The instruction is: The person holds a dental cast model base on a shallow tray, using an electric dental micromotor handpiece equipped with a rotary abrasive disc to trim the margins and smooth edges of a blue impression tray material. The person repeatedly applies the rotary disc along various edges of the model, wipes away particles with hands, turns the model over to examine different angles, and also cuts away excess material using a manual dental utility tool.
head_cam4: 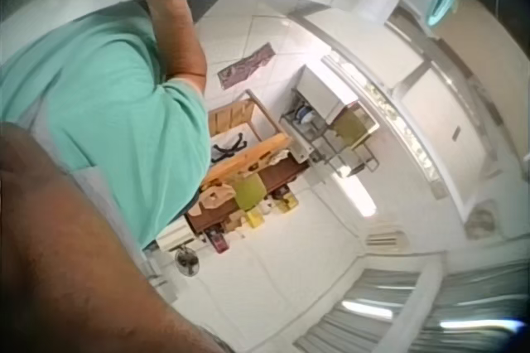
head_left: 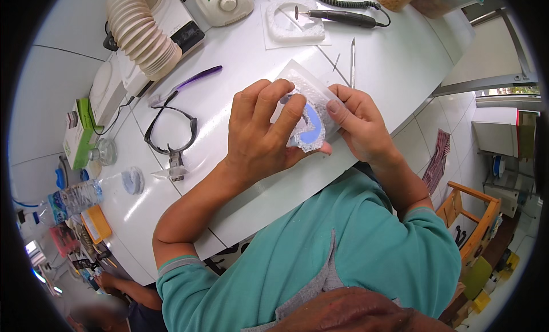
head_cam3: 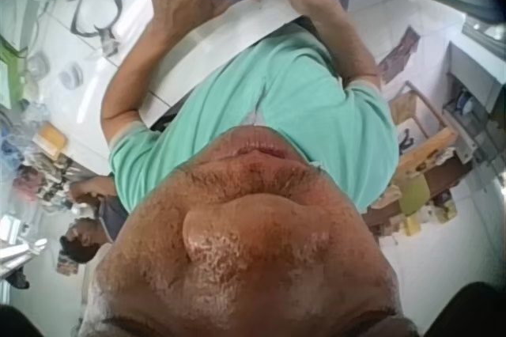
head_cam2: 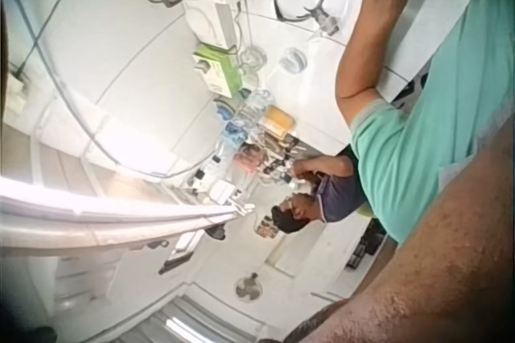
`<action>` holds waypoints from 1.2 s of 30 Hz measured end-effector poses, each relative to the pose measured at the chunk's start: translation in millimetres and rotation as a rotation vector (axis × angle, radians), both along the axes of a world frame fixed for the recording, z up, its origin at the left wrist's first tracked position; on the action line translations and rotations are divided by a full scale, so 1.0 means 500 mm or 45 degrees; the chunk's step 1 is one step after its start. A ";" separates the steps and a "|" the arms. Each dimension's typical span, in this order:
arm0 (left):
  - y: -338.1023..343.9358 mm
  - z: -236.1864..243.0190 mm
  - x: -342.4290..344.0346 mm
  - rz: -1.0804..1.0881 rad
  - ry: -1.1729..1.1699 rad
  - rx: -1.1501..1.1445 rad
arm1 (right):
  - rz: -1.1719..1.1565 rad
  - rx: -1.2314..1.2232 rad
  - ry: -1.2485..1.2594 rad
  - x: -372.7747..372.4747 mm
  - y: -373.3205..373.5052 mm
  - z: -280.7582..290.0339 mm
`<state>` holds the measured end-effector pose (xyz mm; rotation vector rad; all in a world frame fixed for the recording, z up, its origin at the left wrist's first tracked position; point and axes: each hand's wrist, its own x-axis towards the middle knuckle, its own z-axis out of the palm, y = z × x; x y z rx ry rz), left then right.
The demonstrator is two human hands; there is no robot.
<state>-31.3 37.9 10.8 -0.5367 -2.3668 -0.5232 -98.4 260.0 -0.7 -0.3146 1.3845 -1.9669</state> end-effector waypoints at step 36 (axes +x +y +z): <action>-0.004 -0.037 0.003 -0.157 -0.121 0.327 | -0.069 -0.095 -0.009 0.010 -0.002 -0.007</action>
